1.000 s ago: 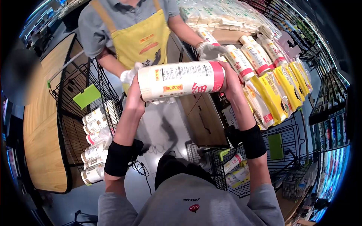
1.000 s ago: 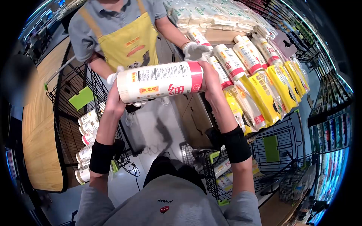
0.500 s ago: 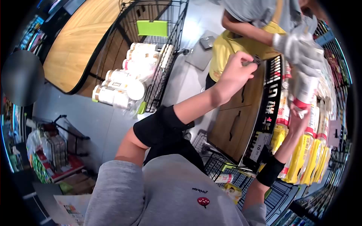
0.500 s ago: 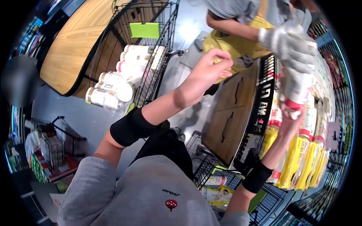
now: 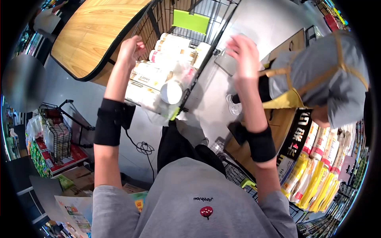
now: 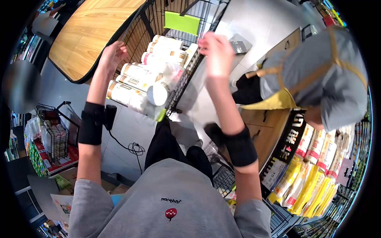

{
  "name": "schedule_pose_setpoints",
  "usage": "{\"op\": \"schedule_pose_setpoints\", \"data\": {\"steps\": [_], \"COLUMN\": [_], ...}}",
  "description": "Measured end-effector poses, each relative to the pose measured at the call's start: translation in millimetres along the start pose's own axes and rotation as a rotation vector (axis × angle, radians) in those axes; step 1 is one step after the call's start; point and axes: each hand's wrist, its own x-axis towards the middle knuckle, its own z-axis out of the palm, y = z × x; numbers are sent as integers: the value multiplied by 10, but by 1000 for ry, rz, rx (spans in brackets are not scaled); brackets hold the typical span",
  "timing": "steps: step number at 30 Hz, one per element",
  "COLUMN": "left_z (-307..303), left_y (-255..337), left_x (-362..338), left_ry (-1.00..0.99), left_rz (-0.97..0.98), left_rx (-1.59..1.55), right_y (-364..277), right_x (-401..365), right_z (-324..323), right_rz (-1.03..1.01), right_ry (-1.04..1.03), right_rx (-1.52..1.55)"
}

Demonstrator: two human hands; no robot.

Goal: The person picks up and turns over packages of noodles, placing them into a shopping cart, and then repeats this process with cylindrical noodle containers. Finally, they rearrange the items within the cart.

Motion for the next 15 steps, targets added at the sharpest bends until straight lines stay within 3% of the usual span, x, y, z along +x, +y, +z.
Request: {"op": "schedule_pose_setpoints", "data": {"steps": [2, 4, 7, 8, 9, 11, 12, 13, 14, 15], "left_z": [-221, -283, -323, -312, -496, -695, -683, -639, -574, -489], "left_y": [75, 131, -224, -362, -658, -1425, -1818, -2096, -2340, -2606], "left_x": [731, 1402, 2414, 2527, 2628, 3087, 3337, 3525, 3646, 3745], "left_ry": [45, 104, 125, 187, -32, -261, -263, -207, -149, -90], "left_rz": [-95, -236, -324, -381, -74, 48, -156, -241, -329, -422], "left_rx": [77, 69, 55, 123, 268, 194, -13, -52, -91, -126], "right_y": [320, 904, 2251, 2630, 3379, 4187, 4497, 4686, 4590, 4706], "right_x": [433, 1096, 2094, 2223, 2406, 2641, 2694, 2690, 2600, 2617], "right_z": [803, 1601, 2342, 2445, 2258, 2050, 1924, 1831, 1873, 1808], "right_rz": [188, 322, 354, 387, 487, 493, 404, 444, 704, 629], "right_ry": [-119, -124, 169, 215, 176, 34, -93, -83, 118, 7], "right_rx": [202, 0, -501, -656, -555, -861, -1151, -1187, -946, -1093]}}
